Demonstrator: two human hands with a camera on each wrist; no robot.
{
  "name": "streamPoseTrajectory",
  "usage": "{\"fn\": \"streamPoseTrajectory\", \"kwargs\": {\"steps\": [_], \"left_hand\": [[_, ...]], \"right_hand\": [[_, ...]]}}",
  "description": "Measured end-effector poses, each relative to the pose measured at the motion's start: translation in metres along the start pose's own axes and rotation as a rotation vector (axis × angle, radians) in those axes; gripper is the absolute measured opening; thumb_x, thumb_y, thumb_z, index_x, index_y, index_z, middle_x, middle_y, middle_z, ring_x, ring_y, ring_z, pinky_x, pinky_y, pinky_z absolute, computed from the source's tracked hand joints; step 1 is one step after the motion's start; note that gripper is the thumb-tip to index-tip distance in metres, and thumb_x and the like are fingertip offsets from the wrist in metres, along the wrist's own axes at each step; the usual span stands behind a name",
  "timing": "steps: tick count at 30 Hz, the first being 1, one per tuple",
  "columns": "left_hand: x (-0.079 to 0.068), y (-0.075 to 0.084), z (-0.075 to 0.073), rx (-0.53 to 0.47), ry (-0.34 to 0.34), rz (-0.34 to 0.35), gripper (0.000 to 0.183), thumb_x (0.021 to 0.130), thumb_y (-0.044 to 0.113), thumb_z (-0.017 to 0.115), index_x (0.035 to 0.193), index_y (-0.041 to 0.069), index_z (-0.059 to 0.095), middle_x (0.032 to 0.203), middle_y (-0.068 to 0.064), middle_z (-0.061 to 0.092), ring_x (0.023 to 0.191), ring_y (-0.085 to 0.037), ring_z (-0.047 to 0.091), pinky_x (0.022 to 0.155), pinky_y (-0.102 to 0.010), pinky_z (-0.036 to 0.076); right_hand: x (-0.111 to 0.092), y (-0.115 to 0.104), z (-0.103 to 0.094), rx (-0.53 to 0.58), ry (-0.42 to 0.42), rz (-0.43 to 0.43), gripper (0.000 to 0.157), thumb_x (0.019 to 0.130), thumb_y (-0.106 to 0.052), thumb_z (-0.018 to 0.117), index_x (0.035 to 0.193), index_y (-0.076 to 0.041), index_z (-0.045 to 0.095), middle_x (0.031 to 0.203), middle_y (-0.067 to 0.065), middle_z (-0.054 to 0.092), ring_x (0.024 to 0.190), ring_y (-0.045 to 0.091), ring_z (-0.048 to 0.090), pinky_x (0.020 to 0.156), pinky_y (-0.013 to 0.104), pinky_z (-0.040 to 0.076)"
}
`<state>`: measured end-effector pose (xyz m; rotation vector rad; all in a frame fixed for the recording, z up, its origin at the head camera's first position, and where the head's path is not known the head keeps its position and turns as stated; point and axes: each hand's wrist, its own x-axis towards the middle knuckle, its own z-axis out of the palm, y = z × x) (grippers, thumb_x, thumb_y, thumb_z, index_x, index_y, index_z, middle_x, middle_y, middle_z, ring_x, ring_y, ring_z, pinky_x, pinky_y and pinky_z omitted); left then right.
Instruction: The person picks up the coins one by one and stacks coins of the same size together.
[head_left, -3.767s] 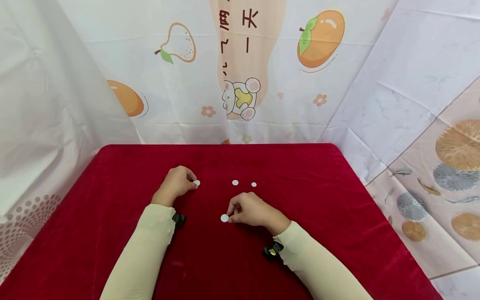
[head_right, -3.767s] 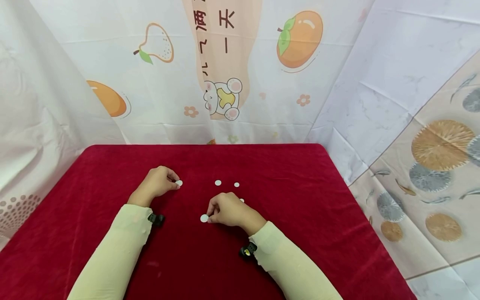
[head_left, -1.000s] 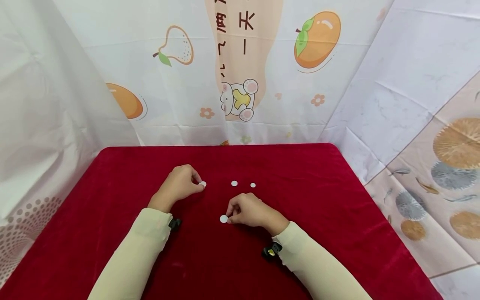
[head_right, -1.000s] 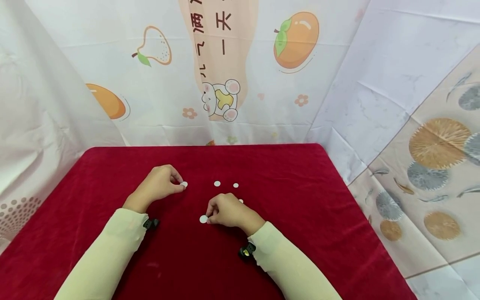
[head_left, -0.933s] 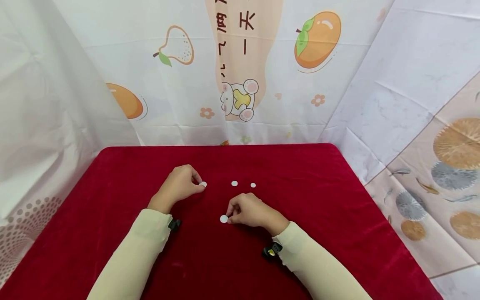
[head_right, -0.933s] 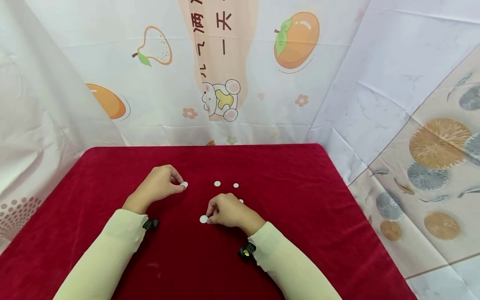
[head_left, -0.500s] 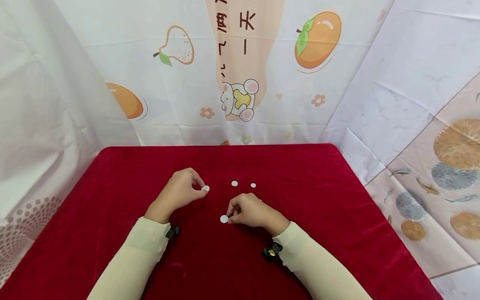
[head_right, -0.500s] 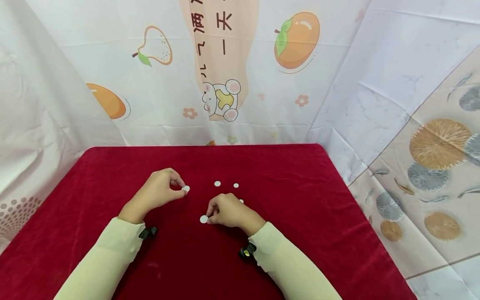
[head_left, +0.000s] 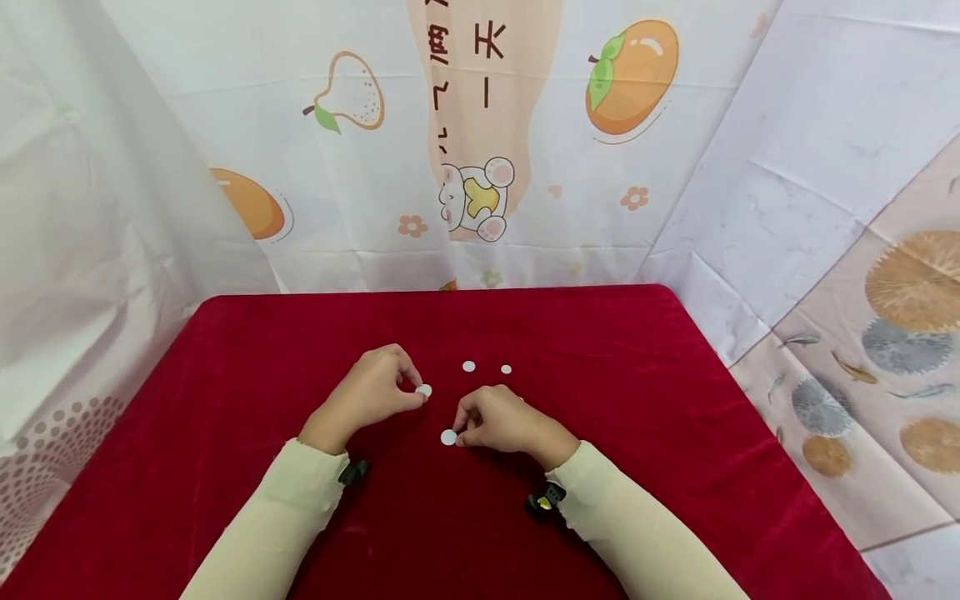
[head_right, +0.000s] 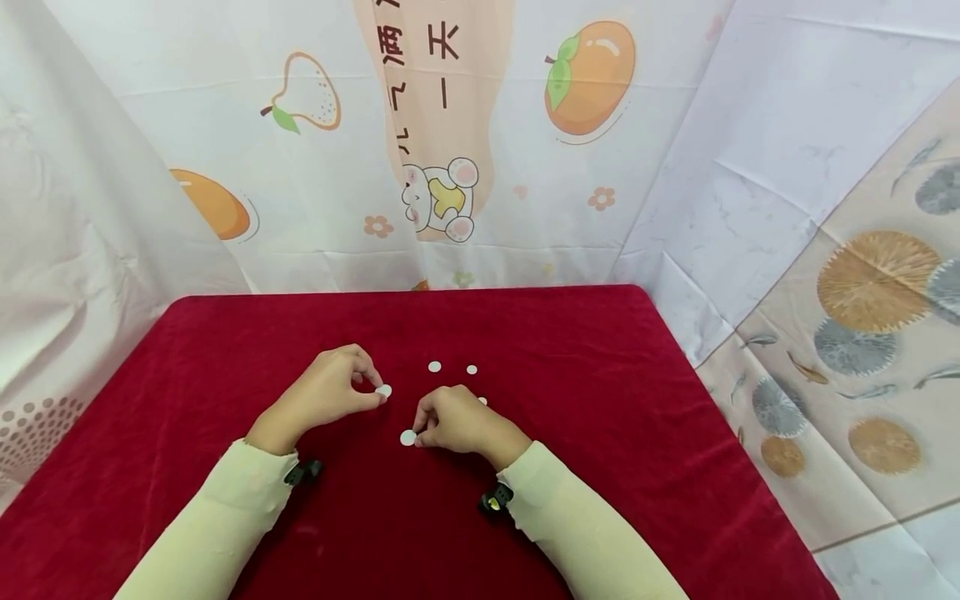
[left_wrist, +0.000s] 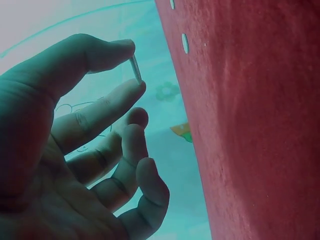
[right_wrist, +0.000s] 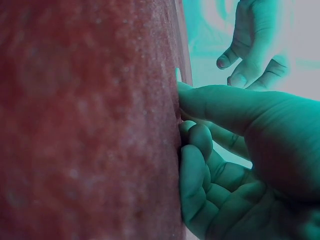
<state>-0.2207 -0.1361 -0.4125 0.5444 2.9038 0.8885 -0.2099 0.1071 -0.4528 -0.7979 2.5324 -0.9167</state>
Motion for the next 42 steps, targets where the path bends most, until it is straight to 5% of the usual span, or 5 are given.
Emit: {"fn": "streamPoseTrajectory", "kwargs": {"steps": [13, 42], "left_hand": [[-0.001, 0.005, 0.007, 0.001, -0.078, 0.067, 0.011, 0.081, 0.022, 0.087, 0.077, 0.021, 0.077, 0.095, 0.005, 0.066, 0.078, -0.013, 0.056, 0.069, -0.03, 0.051], [-0.003, 0.013, 0.024, -0.026, -0.198, 0.087, 0.017, 0.077, 0.021, 0.091, 0.075, 0.02, 0.074, 0.087, 0.005, 0.066, 0.075, -0.01, 0.056, 0.064, -0.028, 0.051]], "right_hand": [[0.001, -0.002, 0.0, 0.003, -0.002, 0.003, 0.01, 0.087, -0.018, 0.085, 0.087, -0.024, 0.077, 0.07, -0.012, 0.068, 0.063, 0.006, 0.062, 0.059, 0.023, 0.05], [0.0, -0.004, -0.002, 0.004, -0.003, -0.025, 0.009, 0.086, -0.017, 0.085, 0.087, -0.023, 0.078, 0.07, -0.011, 0.068, 0.061, 0.005, 0.06, 0.058, 0.022, 0.049]]}}
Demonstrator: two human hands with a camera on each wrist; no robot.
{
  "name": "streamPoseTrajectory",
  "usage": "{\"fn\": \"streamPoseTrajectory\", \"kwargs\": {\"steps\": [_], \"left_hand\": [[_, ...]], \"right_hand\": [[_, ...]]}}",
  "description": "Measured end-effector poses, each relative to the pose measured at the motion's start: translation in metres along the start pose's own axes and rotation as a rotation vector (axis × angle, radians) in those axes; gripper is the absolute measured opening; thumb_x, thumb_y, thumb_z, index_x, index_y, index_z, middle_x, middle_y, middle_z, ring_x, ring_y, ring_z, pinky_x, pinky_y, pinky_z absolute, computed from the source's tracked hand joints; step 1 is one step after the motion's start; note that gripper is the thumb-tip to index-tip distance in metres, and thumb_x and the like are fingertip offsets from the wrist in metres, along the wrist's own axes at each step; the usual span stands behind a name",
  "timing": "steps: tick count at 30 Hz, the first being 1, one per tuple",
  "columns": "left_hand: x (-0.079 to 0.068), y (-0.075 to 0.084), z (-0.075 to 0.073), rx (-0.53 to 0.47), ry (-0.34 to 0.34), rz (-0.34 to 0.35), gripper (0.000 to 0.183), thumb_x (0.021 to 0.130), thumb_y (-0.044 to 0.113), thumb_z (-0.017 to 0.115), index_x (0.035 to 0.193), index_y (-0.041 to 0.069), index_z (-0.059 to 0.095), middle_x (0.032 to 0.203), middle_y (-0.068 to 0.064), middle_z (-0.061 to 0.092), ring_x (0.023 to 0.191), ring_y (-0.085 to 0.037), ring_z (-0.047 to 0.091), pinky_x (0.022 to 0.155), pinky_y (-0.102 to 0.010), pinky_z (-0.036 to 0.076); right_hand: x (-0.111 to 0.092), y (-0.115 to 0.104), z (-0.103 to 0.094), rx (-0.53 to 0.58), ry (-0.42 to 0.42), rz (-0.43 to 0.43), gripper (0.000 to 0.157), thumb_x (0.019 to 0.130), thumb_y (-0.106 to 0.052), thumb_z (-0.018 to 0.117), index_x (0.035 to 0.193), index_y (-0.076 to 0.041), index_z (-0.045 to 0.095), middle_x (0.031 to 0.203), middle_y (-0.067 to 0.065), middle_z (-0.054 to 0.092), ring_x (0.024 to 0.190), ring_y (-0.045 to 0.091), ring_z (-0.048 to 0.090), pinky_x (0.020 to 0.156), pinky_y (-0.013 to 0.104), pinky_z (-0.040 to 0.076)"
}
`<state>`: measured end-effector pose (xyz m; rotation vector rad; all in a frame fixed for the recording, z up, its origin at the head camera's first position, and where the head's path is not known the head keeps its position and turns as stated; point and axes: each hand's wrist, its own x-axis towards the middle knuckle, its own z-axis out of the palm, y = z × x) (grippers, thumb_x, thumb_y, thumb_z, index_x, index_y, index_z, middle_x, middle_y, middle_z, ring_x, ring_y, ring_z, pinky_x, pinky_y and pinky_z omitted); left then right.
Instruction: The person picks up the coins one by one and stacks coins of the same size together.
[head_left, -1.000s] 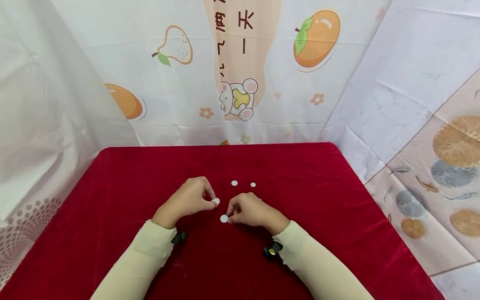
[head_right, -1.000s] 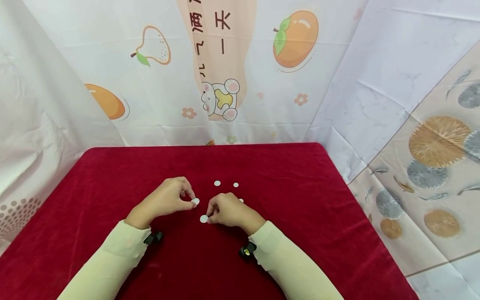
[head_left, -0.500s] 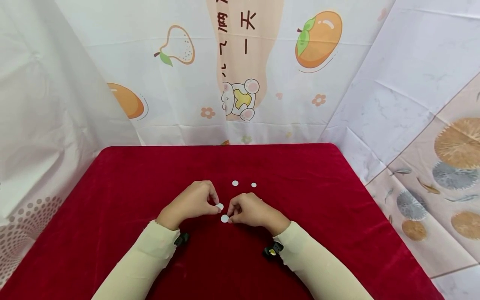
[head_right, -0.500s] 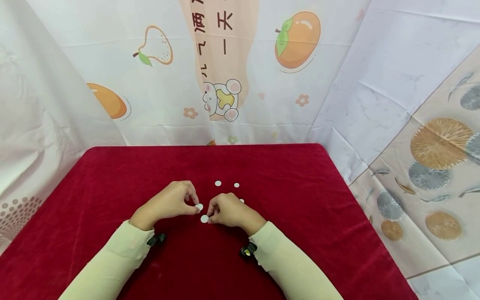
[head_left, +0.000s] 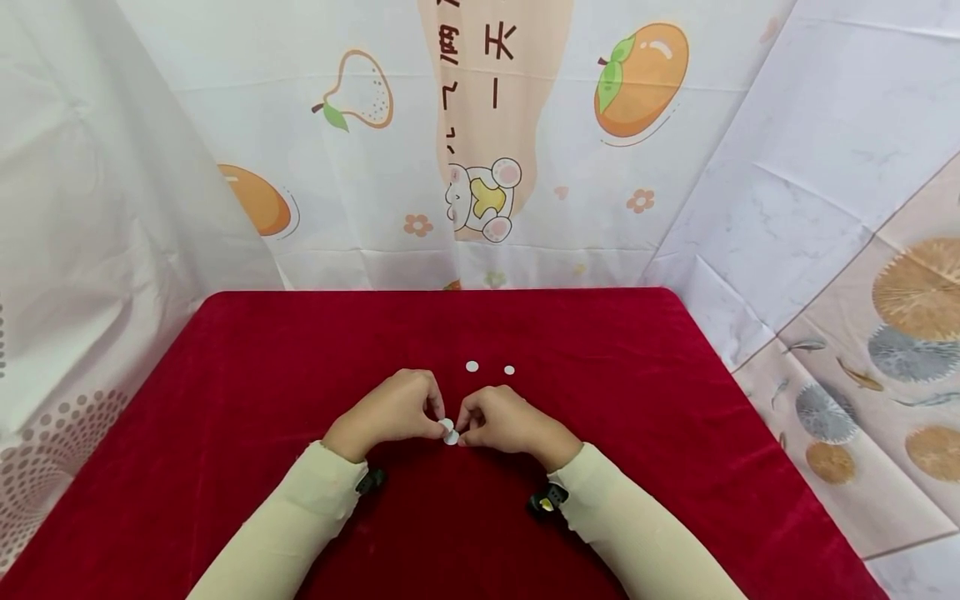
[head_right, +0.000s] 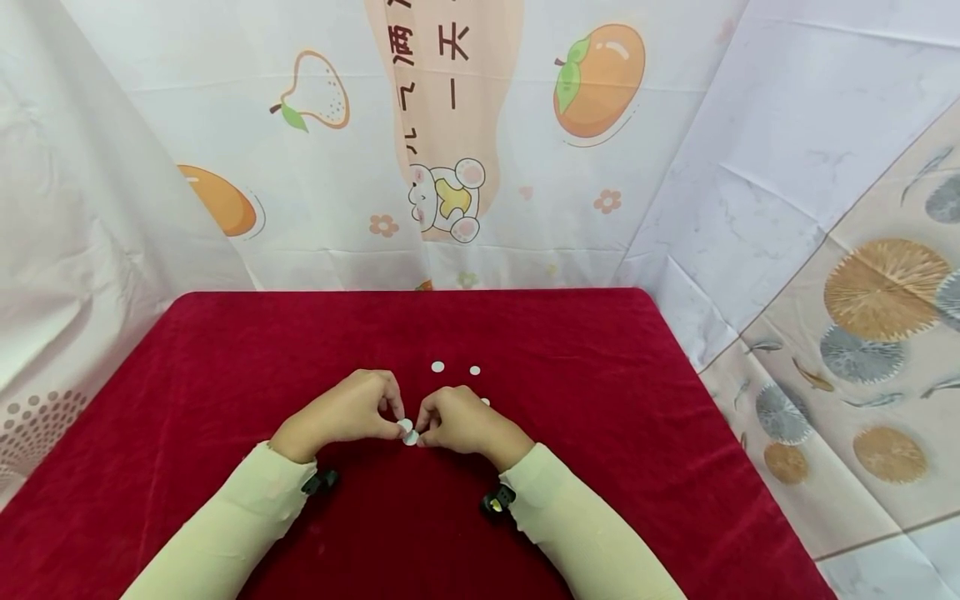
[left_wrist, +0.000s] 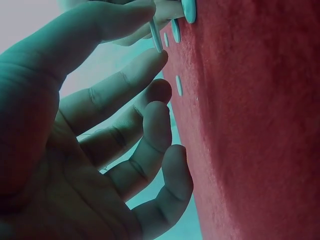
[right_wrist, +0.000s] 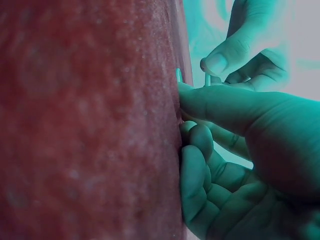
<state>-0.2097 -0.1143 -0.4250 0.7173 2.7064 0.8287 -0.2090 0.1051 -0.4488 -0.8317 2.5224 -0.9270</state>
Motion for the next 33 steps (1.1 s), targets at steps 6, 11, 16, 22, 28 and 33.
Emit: {"fn": "streamPoseTrajectory", "kwargs": {"steps": [6, 11, 16, 22, 28, 33], "left_hand": [[0.0008, 0.0012, 0.0032, -0.012, -0.037, 0.003, 0.017, 0.077, 0.019, 0.091, 0.073, 0.019, 0.075, 0.082, 0.006, 0.068, 0.071, -0.01, 0.059, 0.062, -0.028, 0.053], [0.0018, -0.0003, 0.0058, -0.01, -0.054, 0.01, 0.017, 0.077, 0.02, 0.092, 0.071, 0.02, 0.075, 0.08, 0.006, 0.068, 0.07, -0.01, 0.059, 0.061, -0.028, 0.053], [0.0027, -0.0004, 0.0077, 0.001, -0.056, 0.009, 0.019, 0.076, 0.021, 0.092, 0.07, 0.021, 0.074, 0.08, 0.007, 0.068, 0.071, -0.011, 0.058, 0.061, -0.029, 0.052], [0.0035, -0.0001, 0.0094, 0.019, -0.057, 0.005, 0.02, 0.076, 0.022, 0.092, 0.071, 0.022, 0.073, 0.081, 0.008, 0.067, 0.072, -0.009, 0.058, 0.063, -0.028, 0.052], [0.0034, -0.0001, 0.0102, 0.049, -0.065, 0.012, 0.019, 0.073, 0.021, 0.094, 0.074, 0.02, 0.075, 0.083, 0.008, 0.066, 0.072, -0.008, 0.057, 0.064, -0.027, 0.051], [0.0026, -0.0009, 0.01, 0.068, -0.078, 0.015, 0.021, 0.071, 0.018, 0.095, 0.078, 0.018, 0.076, 0.088, 0.006, 0.065, 0.074, -0.009, 0.055, 0.066, -0.027, 0.05]], "right_hand": [[-0.0001, 0.0006, 0.0005, 0.003, 0.0, -0.004, 0.01, 0.086, -0.016, 0.085, 0.087, -0.023, 0.078, 0.07, -0.011, 0.068, 0.061, 0.005, 0.06, 0.058, 0.022, 0.049], [-0.0001, -0.0005, 0.0003, -0.012, 0.001, -0.003, 0.01, 0.086, -0.016, 0.085, 0.087, -0.023, 0.077, 0.069, -0.011, 0.068, 0.061, 0.004, 0.059, 0.057, 0.021, 0.049], [-0.0001, 0.0002, 0.0006, -0.007, 0.0, 0.0, 0.01, 0.086, -0.017, 0.085, 0.086, -0.024, 0.077, 0.07, -0.011, 0.068, 0.062, 0.005, 0.06, 0.058, 0.021, 0.05], [0.0004, 0.0015, 0.0007, 0.001, 0.001, 0.006, 0.011, 0.086, -0.017, 0.085, 0.086, -0.024, 0.077, 0.07, -0.011, 0.068, 0.062, 0.005, 0.06, 0.058, 0.022, 0.05], [0.0007, 0.002, 0.0007, -0.006, 0.0, 0.009, 0.011, 0.086, -0.018, 0.086, 0.086, -0.024, 0.077, 0.07, -0.012, 0.068, 0.062, 0.005, 0.061, 0.058, 0.022, 0.05], [0.0007, 0.0016, 0.0003, -0.008, 0.0, 0.006, 0.01, 0.085, -0.018, 0.086, 0.086, -0.023, 0.077, 0.069, -0.012, 0.068, 0.062, 0.005, 0.061, 0.058, 0.022, 0.05]]}}
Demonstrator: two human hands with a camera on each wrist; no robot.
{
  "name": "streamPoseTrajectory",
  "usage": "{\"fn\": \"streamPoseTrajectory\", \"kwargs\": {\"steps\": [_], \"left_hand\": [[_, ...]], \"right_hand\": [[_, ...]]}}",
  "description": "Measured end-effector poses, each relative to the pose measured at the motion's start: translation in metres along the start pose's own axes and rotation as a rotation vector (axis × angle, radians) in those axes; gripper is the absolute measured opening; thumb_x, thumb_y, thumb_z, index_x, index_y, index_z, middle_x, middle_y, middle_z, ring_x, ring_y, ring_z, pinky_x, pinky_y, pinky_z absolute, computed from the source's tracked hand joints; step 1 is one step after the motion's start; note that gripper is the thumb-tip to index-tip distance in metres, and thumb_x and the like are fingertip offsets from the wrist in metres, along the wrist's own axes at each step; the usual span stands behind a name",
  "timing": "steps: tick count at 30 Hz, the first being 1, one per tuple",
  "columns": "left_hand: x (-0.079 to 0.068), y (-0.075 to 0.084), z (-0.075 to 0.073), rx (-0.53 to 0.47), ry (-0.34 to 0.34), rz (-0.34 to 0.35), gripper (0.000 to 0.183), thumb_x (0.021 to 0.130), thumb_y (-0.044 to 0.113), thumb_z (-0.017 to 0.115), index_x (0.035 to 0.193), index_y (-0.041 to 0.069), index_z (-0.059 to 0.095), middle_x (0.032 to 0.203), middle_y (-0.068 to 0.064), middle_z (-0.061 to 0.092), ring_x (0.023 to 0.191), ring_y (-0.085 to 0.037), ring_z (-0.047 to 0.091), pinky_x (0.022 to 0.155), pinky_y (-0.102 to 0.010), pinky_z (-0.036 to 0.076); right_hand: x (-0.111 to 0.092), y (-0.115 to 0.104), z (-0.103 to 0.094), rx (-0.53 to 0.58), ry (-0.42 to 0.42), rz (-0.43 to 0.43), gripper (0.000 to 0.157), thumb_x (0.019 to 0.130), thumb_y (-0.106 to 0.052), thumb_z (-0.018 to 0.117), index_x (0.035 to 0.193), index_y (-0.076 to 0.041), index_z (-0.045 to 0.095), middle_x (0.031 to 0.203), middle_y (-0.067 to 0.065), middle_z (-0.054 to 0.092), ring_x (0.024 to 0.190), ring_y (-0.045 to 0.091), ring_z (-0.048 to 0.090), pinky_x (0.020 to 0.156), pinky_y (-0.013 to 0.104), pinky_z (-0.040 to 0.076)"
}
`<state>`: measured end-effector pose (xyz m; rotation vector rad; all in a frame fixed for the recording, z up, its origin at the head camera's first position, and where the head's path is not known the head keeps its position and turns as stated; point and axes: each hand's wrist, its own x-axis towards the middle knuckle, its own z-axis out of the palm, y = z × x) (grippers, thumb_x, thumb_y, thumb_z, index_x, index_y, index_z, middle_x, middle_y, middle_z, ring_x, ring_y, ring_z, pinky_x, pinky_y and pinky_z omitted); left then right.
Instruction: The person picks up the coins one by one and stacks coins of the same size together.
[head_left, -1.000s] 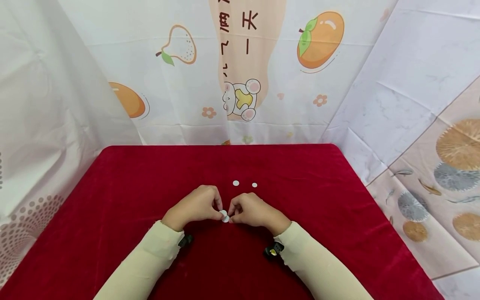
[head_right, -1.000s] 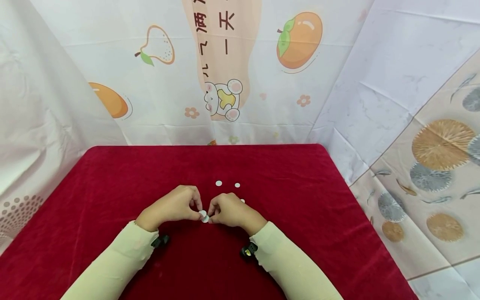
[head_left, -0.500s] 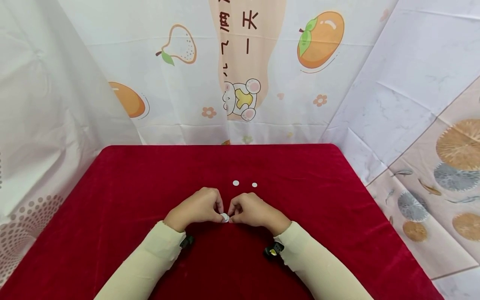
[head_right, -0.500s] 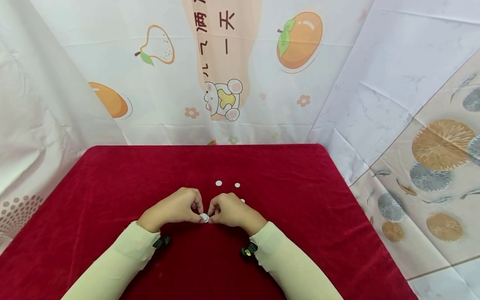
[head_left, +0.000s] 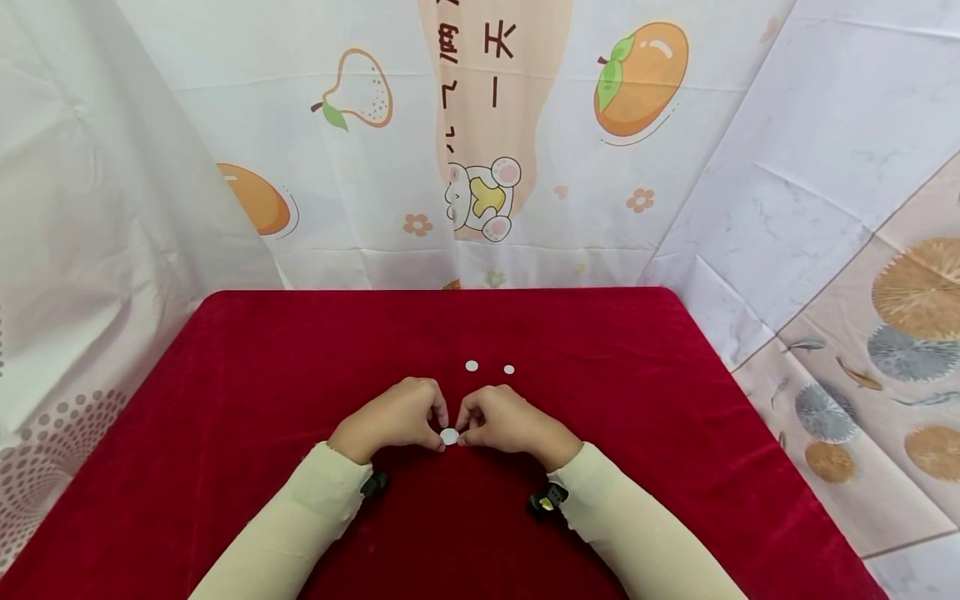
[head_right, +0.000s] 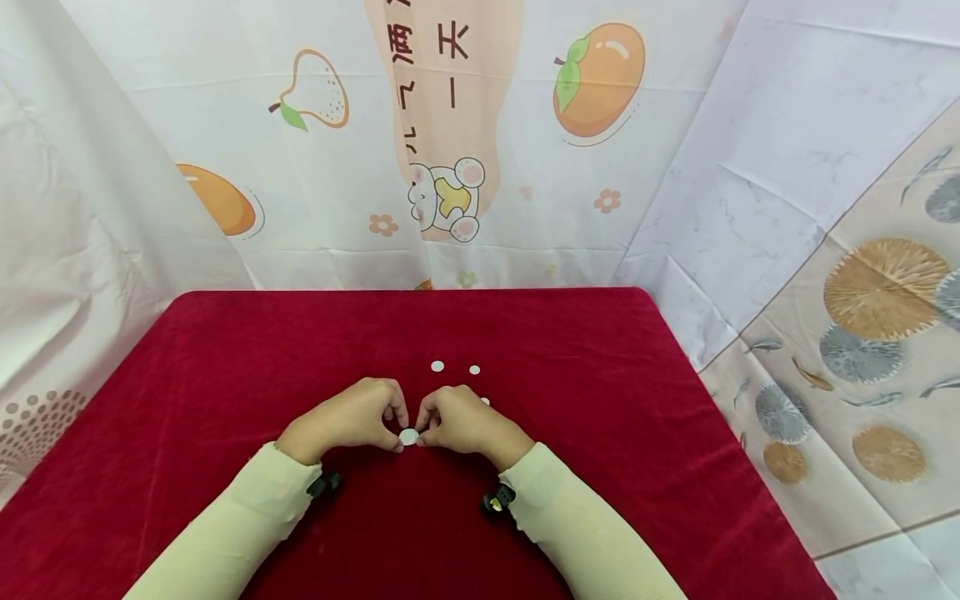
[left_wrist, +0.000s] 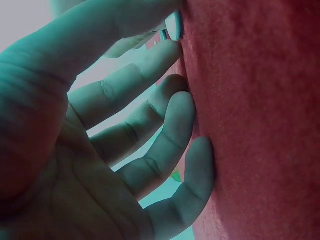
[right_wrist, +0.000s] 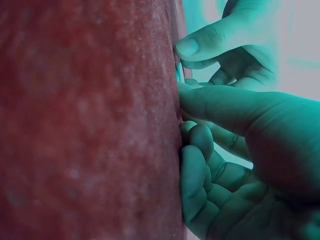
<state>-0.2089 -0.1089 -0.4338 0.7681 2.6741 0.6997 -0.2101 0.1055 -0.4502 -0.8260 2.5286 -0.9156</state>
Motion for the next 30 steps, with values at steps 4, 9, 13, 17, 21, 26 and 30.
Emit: {"fn": "streamPoseTrajectory", "kwargs": {"steps": [4, 9, 13, 17, 21, 26, 30], "left_hand": [[-0.0006, -0.0005, 0.0008, -0.007, -0.003, -0.005, 0.021, 0.071, 0.016, 0.095, 0.078, 0.018, 0.076, 0.089, 0.005, 0.064, 0.075, -0.01, 0.054, 0.066, -0.027, 0.049], [-0.0004, -0.0005, 0.0014, -0.022, -0.005, -0.013, 0.02, 0.073, 0.016, 0.094, 0.077, 0.018, 0.075, 0.089, 0.006, 0.063, 0.076, -0.01, 0.054, 0.067, -0.027, 0.049], [0.0006, -0.0007, 0.0016, -0.026, -0.002, -0.009, 0.019, 0.074, 0.016, 0.094, 0.075, 0.02, 0.075, 0.089, 0.006, 0.063, 0.077, -0.01, 0.054, 0.068, -0.027, 0.05], [0.001, -0.0013, 0.001, -0.025, 0.0, 0.006, 0.02, 0.074, 0.016, 0.094, 0.072, 0.021, 0.074, 0.089, 0.006, 0.063, 0.078, -0.01, 0.054, 0.069, -0.027, 0.05], [0.0007, -0.0013, 0.0004, -0.029, -0.003, 0.014, 0.02, 0.074, 0.016, 0.094, 0.072, 0.022, 0.074, 0.089, 0.006, 0.063, 0.079, -0.009, 0.054, 0.069, -0.027, 0.05], [0.0019, -0.0022, 0.0005, -0.047, -0.012, 0.006, 0.02, 0.074, 0.015, 0.094, 0.071, 0.023, 0.076, 0.089, 0.007, 0.065, 0.078, -0.009, 0.055, 0.067, -0.026, 0.05], [0.0035, -0.0026, 0.0008, -0.061, -0.02, -0.007, 0.019, 0.074, 0.014, 0.094, 0.072, 0.022, 0.077, 0.088, 0.008, 0.066, 0.076, -0.009, 0.055, 0.064, -0.027, 0.05]], "right_hand": [[-0.0003, -0.0005, 0.0003, 0.001, 0.001, -0.002, 0.01, 0.085, -0.017, 0.086, 0.086, -0.022, 0.077, 0.069, -0.012, 0.068, 0.062, 0.005, 0.061, 0.058, 0.022, 0.05], [-0.0009, -0.0013, 0.0003, 0.008, 0.002, -0.005, 0.009, 0.086, -0.017, 0.086, 0.086, -0.022, 0.078, 0.07, -0.011, 0.068, 0.062, 0.005, 0.061, 0.059, 0.022, 0.05], [-0.0006, -0.001, 0.0004, 0.011, 0.006, -0.005, 0.01, 0.086, -0.016, 0.085, 0.085, -0.022, 0.077, 0.07, -0.01, 0.069, 0.062, 0.005, 0.06, 0.059, 0.022, 0.049], [-0.0001, -0.0003, 0.0011, 0.012, 0.007, -0.004, 0.01, 0.086, -0.016, 0.085, 0.085, -0.023, 0.077, 0.069, -0.01, 0.068, 0.061, 0.005, 0.059, 0.058, 0.022, 0.049], [0.0, -0.0001, 0.0017, 0.011, 0.008, 0.0, 0.011, 0.086, -0.016, 0.085, 0.084, -0.023, 0.077, 0.07, -0.01, 0.069, 0.062, 0.005, 0.06, 0.059, 0.022, 0.049], [-0.0002, -0.0011, 0.0014, 0.009, 0.008, 0.003, 0.01, 0.086, -0.016, 0.085, 0.084, -0.023, 0.077, 0.069, -0.01, 0.068, 0.061, 0.005, 0.059, 0.058, 0.022, 0.048], [-0.0007, -0.0022, 0.0006, 0.006, 0.006, 0.008, 0.01, 0.086, -0.017, 0.085, 0.085, -0.023, 0.077, 0.068, -0.009, 0.068, 0.06, 0.005, 0.058, 0.057, 0.022, 0.047]]}}
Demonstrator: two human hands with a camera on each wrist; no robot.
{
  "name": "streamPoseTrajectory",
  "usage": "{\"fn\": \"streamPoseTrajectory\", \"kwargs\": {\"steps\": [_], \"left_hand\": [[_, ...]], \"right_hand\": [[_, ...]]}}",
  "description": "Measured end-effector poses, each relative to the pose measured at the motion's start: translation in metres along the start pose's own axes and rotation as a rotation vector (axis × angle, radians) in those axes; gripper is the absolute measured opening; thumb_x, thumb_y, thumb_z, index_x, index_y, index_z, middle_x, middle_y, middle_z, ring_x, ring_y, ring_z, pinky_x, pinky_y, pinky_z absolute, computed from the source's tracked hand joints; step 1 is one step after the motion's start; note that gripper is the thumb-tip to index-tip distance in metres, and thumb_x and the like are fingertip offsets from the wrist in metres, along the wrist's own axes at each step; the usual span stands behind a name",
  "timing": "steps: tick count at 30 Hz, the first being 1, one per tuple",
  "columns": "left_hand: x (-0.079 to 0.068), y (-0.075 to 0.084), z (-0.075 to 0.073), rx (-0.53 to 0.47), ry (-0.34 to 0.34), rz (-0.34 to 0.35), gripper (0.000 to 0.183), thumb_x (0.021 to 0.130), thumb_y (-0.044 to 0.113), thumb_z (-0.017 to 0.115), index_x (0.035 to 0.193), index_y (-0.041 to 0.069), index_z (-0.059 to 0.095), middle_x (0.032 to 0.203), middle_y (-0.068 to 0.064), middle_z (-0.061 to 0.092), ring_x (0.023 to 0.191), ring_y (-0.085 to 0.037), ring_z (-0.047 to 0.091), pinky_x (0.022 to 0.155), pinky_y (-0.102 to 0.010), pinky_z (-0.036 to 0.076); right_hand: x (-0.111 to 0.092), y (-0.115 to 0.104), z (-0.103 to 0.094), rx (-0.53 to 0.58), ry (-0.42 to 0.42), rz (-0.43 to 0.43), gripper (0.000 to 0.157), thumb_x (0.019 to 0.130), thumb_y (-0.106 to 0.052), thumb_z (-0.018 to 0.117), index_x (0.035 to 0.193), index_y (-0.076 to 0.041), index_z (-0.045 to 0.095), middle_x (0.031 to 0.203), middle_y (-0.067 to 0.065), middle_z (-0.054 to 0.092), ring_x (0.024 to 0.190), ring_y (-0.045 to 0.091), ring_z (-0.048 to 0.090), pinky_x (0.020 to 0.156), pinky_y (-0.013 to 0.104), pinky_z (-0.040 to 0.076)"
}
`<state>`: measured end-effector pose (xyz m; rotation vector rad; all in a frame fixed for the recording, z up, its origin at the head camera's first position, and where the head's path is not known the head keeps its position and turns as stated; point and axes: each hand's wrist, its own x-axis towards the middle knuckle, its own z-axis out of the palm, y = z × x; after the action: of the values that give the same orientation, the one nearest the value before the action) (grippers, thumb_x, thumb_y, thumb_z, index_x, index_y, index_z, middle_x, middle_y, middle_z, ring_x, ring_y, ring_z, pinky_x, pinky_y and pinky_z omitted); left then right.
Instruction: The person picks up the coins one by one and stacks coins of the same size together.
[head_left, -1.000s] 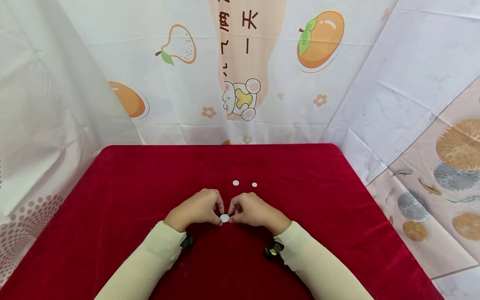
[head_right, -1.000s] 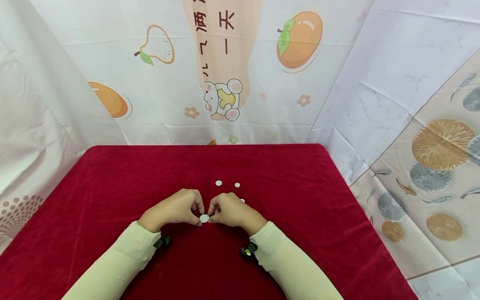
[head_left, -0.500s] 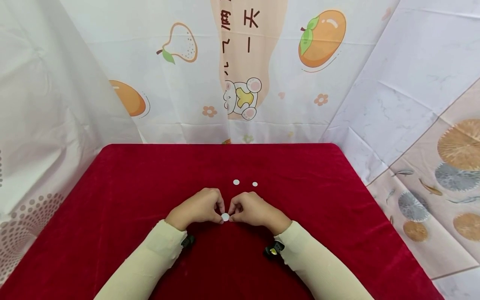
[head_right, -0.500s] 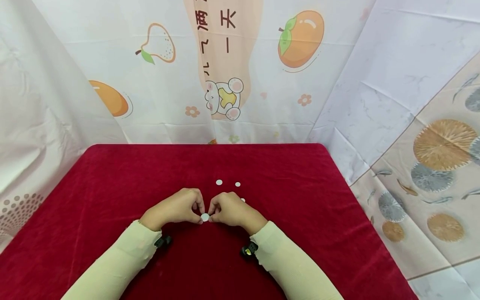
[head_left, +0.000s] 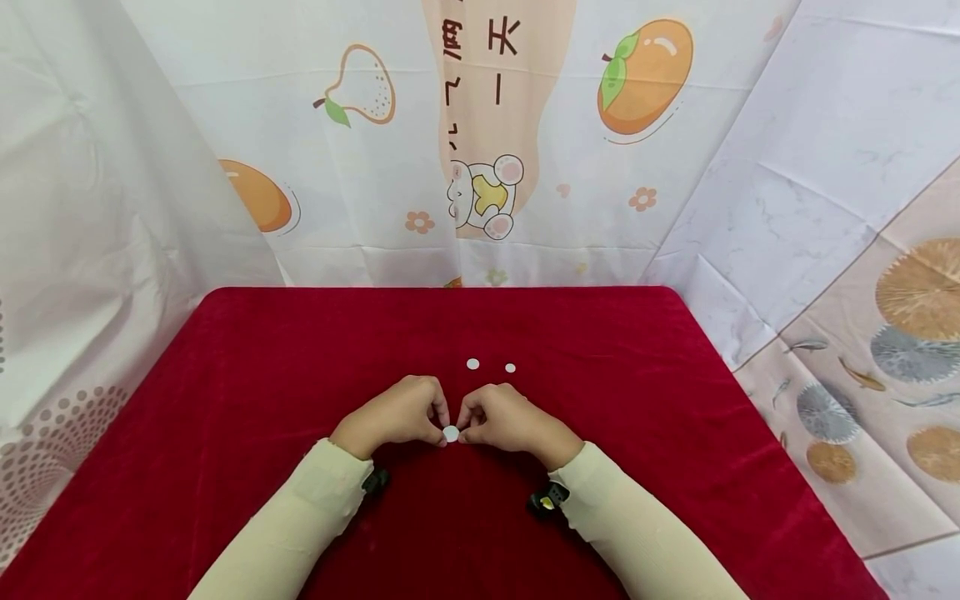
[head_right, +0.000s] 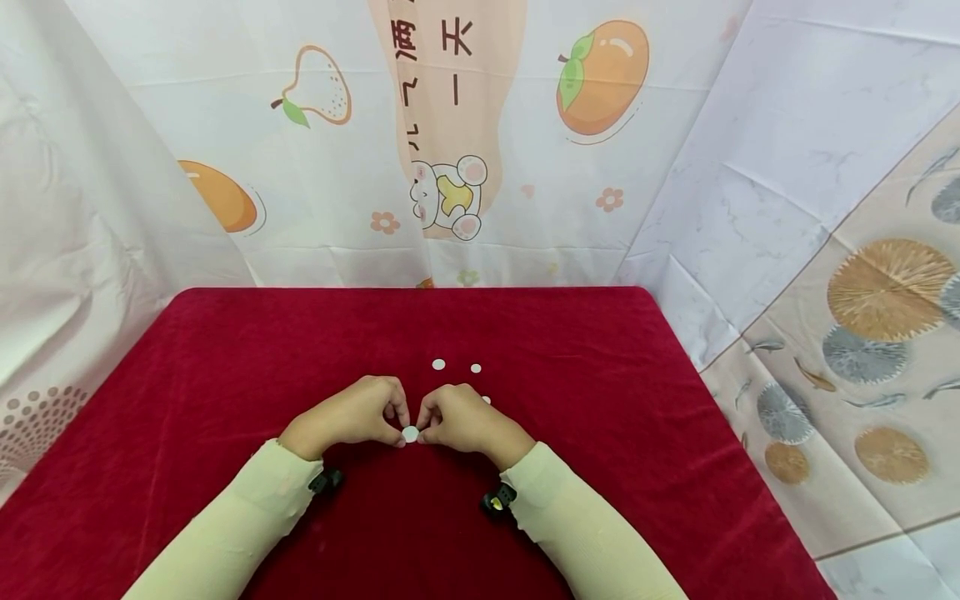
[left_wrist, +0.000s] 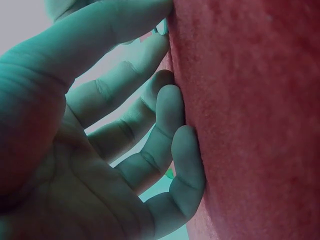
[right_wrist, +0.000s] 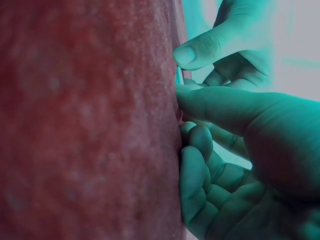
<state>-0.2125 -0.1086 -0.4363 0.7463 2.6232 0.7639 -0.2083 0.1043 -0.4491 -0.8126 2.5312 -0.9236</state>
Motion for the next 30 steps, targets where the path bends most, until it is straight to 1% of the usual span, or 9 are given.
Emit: {"fn": "streamPoseTrajectory", "kwargs": {"steps": [5, 17, 25, 30], "left_hand": [[-0.0004, -0.0003, -0.0001, -0.021, -0.009, -0.019, 0.018, 0.074, 0.014, 0.094, 0.073, 0.021, 0.077, 0.088, 0.006, 0.065, 0.076, -0.011, 0.056, 0.064, -0.027, 0.05], [-0.0013, -0.0019, -0.001, -0.04, -0.017, -0.039, 0.019, 0.075, 0.015, 0.094, 0.074, 0.022, 0.076, 0.093, 0.006, 0.063, 0.08, -0.012, 0.055, 0.068, -0.029, 0.05], [-0.0019, -0.0022, -0.0002, -0.049, -0.017, -0.045, 0.02, 0.075, 0.015, 0.094, 0.073, 0.023, 0.075, 0.092, 0.006, 0.063, 0.079, -0.012, 0.055, 0.067, -0.028, 0.05], [-0.0019, -0.0028, 0.0003, -0.039, -0.013, -0.033, 0.021, 0.075, 0.016, 0.094, 0.073, 0.025, 0.075, 0.091, 0.007, 0.063, 0.078, -0.012, 0.055, 0.067, -0.029, 0.05]], "right_hand": [[-0.0001, -0.0006, 0.0001, -0.002, -0.003, 0.0, 0.01, 0.087, -0.016, 0.084, 0.085, -0.023, 0.078, 0.068, -0.01, 0.068, 0.059, 0.005, 0.058, 0.056, 0.022, 0.047], [0.0006, -0.0006, 0.0, -0.004, 0.003, 0.011, 0.01, 0.086, -0.017, 0.085, 0.087, -0.022, 0.077, 0.068, -0.01, 0.068, 0.061, 0.005, 0.058, 0.058, 0.022, 0.047], [0.0002, -0.0006, -0.0001, 0.001, 0.001, 0.01, 0.009, 0.087, -0.018, 0.085, 0.088, -0.021, 0.077, 0.068, -0.009, 0.068, 0.06, 0.005, 0.057, 0.057, 0.022, 0.047], [-0.0003, -0.0004, 0.0, 0.006, 0.003, 0.007, 0.009, 0.086, -0.017, 0.085, 0.087, -0.021, 0.077, 0.068, -0.009, 0.068, 0.06, 0.005, 0.058, 0.057, 0.022, 0.047]]}}
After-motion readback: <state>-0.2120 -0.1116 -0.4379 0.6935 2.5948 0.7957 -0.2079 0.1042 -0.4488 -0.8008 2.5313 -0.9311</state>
